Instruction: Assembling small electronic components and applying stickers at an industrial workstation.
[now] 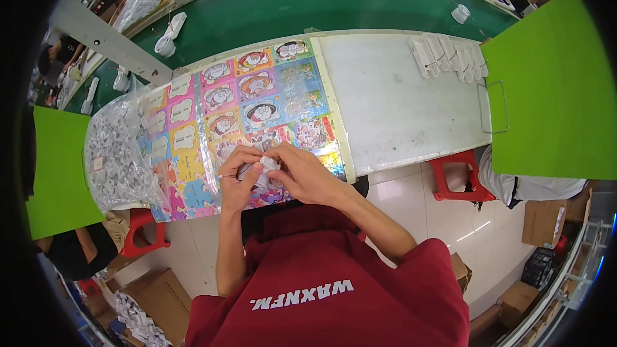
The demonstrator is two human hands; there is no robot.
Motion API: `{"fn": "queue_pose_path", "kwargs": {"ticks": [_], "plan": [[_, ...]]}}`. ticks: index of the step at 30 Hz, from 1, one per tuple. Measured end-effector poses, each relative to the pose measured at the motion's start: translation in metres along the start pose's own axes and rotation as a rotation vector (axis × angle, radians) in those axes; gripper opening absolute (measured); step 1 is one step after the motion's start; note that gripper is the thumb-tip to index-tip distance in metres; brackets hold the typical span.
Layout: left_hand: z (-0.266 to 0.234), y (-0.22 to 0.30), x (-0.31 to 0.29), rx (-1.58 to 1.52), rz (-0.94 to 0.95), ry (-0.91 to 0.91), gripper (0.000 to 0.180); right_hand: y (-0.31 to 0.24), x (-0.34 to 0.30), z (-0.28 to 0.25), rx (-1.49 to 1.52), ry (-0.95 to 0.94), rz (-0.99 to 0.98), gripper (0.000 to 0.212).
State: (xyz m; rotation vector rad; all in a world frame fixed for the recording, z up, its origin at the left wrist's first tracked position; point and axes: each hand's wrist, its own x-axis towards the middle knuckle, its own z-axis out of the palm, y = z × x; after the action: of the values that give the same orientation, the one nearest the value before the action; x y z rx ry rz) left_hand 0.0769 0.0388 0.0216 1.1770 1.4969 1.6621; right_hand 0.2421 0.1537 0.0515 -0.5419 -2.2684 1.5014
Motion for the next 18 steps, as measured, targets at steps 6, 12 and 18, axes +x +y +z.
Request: {"fn": "queue_pose_path", "kwargs": {"ticks": [6, 12, 18], "plan": [[0.004, 0.000, 0.008, 0.035, -0.015, 0.025, 0.011, 0.009, 0.012, -0.035, -0.065, 0.101, -0.065, 0.029], [0.004, -0.001, -0.002, 0.021, 0.020, 0.111, 0.013, 0.112, 0.002, -0.180, -0.907, 1.194, 0.156, 0.031], [0.004, 0.000, 0.001, 0.101, 0.012, 0.034, 0.015, 0.146, -0.009, -0.216, -0.930, 1.032, 0.337, 0.022]]}}
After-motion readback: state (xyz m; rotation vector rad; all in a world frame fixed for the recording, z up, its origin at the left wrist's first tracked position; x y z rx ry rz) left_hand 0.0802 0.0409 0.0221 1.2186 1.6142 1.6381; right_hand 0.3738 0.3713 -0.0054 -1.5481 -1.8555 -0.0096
